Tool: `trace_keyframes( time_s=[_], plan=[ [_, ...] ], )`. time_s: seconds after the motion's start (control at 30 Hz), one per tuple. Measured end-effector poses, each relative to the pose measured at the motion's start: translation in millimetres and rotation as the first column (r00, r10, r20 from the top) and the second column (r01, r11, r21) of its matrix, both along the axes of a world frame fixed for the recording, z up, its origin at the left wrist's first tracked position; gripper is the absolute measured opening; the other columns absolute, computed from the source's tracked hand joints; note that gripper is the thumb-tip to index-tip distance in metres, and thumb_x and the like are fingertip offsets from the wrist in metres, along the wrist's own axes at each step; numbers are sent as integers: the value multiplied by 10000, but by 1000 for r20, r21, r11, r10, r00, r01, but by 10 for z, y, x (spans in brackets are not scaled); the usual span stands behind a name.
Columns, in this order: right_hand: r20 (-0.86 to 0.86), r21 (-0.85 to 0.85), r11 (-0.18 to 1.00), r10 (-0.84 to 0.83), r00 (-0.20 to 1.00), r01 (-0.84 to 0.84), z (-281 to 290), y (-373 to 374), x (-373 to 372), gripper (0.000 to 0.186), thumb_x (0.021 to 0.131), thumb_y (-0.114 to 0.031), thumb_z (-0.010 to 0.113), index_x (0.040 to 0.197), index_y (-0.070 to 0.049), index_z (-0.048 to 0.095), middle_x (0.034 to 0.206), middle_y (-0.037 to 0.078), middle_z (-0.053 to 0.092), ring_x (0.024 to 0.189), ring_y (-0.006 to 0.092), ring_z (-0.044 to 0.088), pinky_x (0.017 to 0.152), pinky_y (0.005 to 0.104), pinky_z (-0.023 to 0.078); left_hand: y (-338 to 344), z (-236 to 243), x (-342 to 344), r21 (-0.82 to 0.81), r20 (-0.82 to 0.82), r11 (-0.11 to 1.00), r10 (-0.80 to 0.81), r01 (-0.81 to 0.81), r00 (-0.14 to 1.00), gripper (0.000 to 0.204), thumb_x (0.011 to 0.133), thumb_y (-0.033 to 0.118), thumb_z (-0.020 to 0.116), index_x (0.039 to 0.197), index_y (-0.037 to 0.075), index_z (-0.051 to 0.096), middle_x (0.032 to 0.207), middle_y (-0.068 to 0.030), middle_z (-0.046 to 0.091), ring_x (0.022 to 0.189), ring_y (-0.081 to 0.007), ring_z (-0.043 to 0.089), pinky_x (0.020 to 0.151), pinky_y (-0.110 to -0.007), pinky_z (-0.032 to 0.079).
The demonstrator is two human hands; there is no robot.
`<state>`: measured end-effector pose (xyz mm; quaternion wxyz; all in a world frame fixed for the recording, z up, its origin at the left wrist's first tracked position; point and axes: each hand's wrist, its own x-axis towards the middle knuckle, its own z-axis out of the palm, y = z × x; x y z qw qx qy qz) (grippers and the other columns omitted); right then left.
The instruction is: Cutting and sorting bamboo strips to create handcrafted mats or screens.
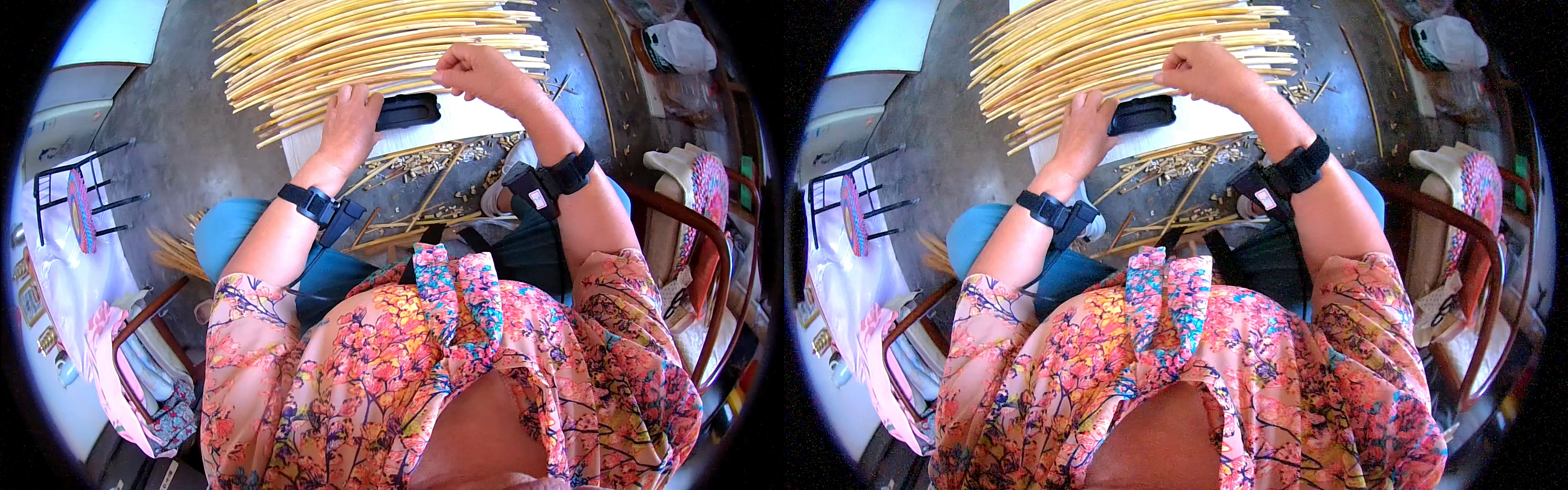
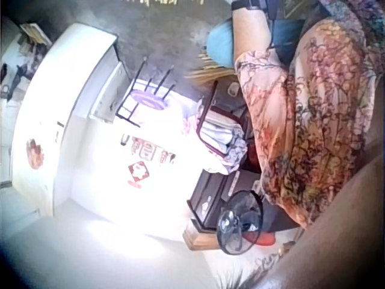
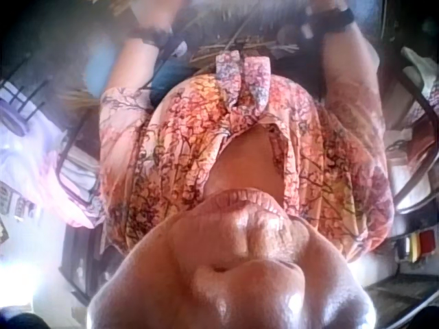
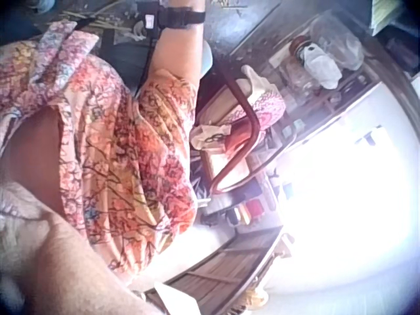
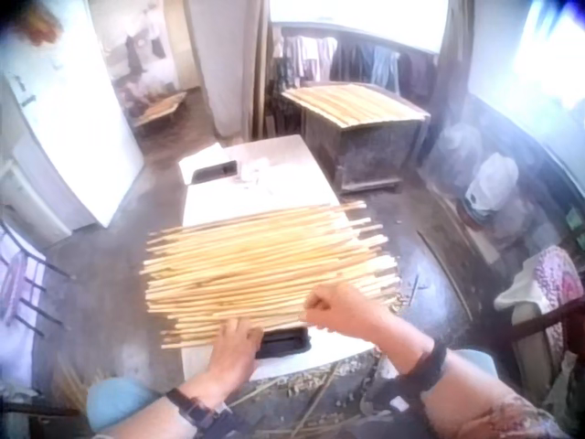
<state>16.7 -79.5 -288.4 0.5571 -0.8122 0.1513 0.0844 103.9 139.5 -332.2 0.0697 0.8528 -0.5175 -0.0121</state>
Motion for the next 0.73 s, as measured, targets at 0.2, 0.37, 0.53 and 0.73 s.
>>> trace_keyframes(
  time_s=[0.2,0.37,0.53,0.73],
  plan=[
    [59,-592,775,313,948,-220,-131,63,-149,625,727,-336,711,1237,-82,453,1154,194,550,1022,349,559,858,387,449,-100,253,14,-168,-157,986,-41,14,987,548,581,138,776,1045,33,504,1049,-124,502,1044,-316,456,883,-396,390],
    [207,-400,905,244,947,-145,86,148,-193,575,698,-260,749,1191,-77,518,1057,143,603,914,254,603,783,340,470,-36,631,29,-286,-623,947,-70,-144,779,503,657,125,763,1067,41,484,947,-70,567,863,-180,571,761,-295,456],
    [424,-353,931,69,903,95,717,307,-432,618,654,-363,764,1149,-63,545,1122,180,576,944,252,612,799,372,473,75,1078,43,-610,-674,770,-380,-188,633,616,629,127,812,1140,62,474,957,-35,580,851,-114,576,730,-251,474],
    [743,29,999,-46,668,36,1142,469,-551,791,699,-435,746,1341,-155,378,1287,105,462,1151,258,464,998,295,337,211,1644,-175,-816,-411,565,-414,-125,812,931,563,315,814,1260,-89,347,1196,-257,484,1105,-310,513,969,-397,404]
  ],
)
